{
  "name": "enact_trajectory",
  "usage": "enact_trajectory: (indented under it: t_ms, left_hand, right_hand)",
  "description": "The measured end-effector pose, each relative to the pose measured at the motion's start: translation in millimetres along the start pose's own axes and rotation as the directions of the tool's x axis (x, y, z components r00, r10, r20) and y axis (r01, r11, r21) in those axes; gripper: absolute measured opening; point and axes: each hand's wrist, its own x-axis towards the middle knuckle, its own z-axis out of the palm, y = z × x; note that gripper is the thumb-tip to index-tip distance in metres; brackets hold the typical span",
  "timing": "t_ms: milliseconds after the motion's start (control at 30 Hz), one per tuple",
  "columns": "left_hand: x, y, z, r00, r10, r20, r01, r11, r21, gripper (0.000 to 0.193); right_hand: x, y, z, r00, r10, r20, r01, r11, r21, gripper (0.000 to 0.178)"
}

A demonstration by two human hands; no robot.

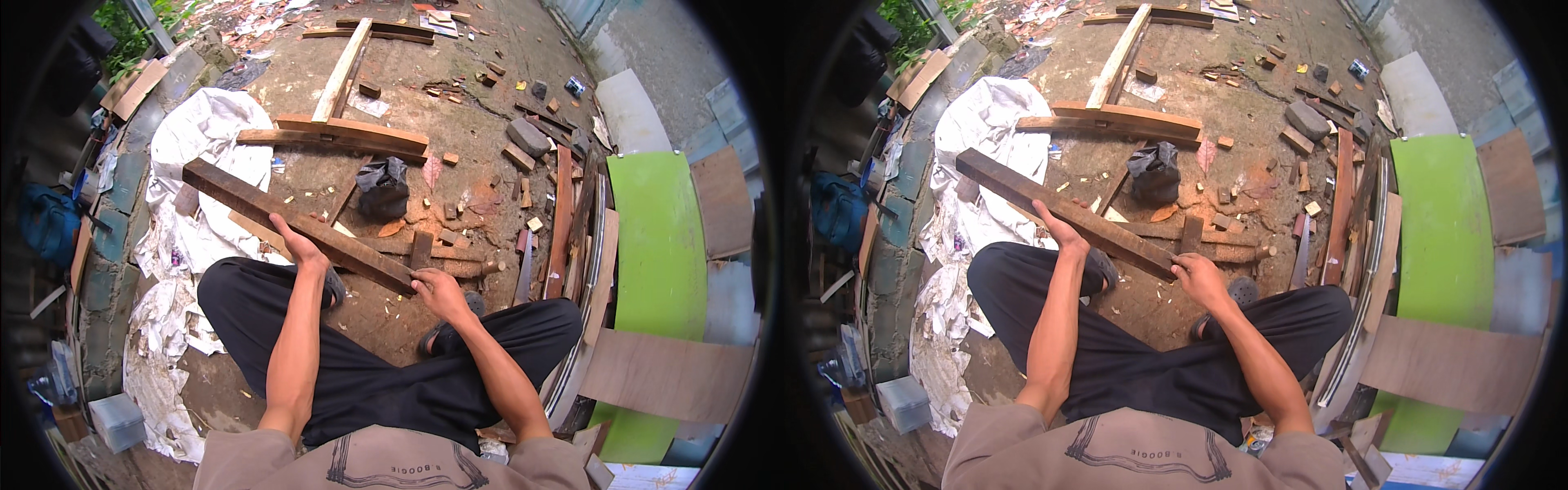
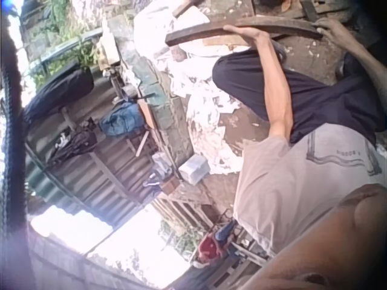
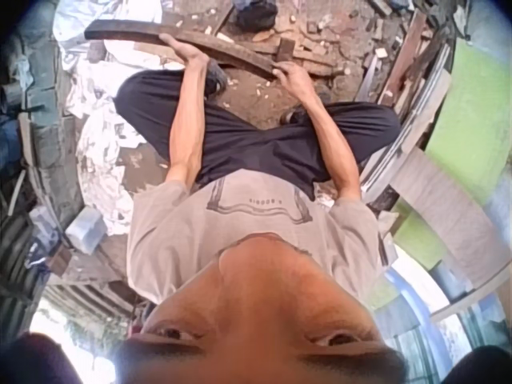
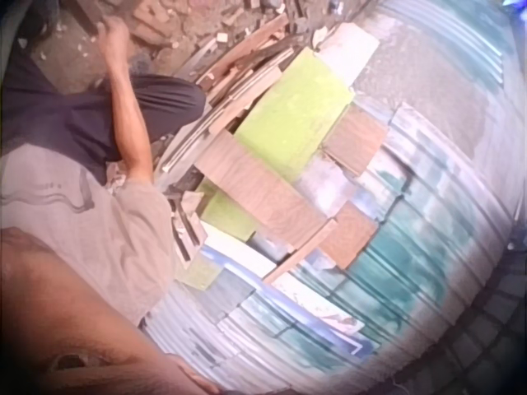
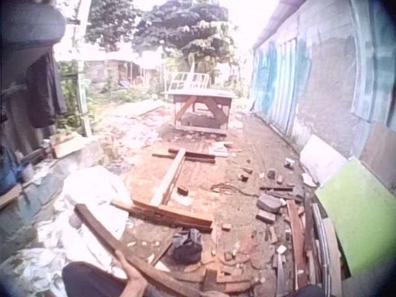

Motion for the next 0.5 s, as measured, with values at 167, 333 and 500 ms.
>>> enact_trajectory:
  t_ms: [167,333,500]
  left_hand:
    - [0,0,-1,1.000,-0.007,-0.011,0.006,1.000,-0.022,0.079]
    - [3,-8,-6,0.999,-0.030,-0.011,0.030,1.000,-0.006,0.080]
    - [-5,-27,-1,0.998,-0.045,-0.035,0.044,0.999,-0.021,0.084]
  right_hand:
    - [1,-7,-4,0.996,0.088,0.015,-0.089,0.993,0.075,0.023]
    - [2,2,-7,0.988,0.150,0.035,-0.153,0.982,0.113,0.024]
    - [3,21,-5,0.928,0.348,0.135,-0.365,0.921,0.135,0.026]
